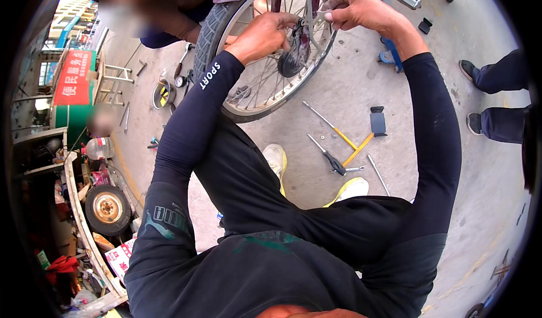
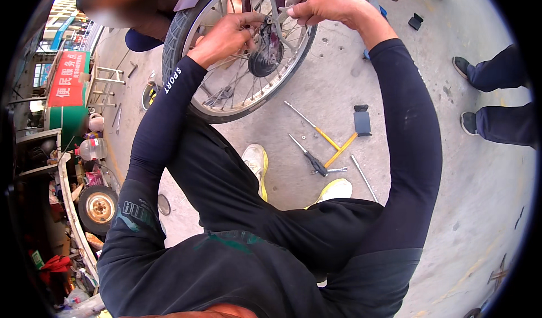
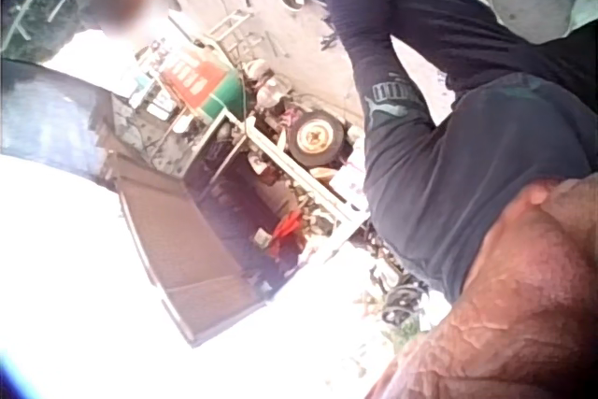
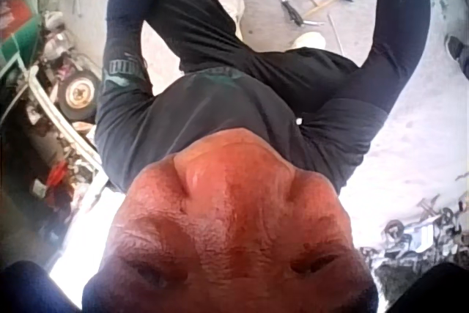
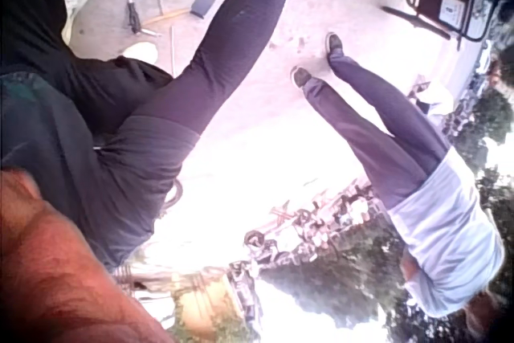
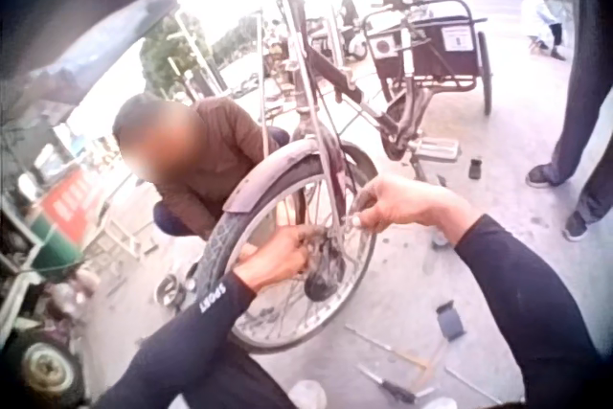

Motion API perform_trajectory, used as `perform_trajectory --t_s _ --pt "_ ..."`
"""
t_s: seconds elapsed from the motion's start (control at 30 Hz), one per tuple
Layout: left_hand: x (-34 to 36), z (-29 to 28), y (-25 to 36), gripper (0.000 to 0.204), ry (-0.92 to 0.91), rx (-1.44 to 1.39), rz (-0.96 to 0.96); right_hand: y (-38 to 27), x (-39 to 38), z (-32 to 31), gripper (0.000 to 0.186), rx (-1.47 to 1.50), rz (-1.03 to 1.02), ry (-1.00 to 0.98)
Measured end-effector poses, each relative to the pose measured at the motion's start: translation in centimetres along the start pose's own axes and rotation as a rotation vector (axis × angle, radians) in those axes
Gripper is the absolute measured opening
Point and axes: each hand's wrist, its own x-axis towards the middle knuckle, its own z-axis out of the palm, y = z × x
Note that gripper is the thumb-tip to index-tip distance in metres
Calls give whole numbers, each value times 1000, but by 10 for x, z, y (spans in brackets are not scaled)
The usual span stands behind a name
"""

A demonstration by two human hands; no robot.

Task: The person is sitting on the ground repairing a bicycle wheel. They use a screwdriver to adjust the hub and brake components while another person holds the wheel steady. The person also uses a wrench to tighten nuts on the axle.

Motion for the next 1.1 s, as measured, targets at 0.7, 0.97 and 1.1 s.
perform_trajectory --t_s 0.7,0.97,1.1 --pt "1 1 -3 38 -8 -55 5 -17 -4 23 41 -5 44 4" --pt "6 7 -31 53 60 61 151 -14 -1 32 30 37 15 -72" --pt "13 12 -32 60 23 215 129 -5 3 32 22 -4 -128 13"
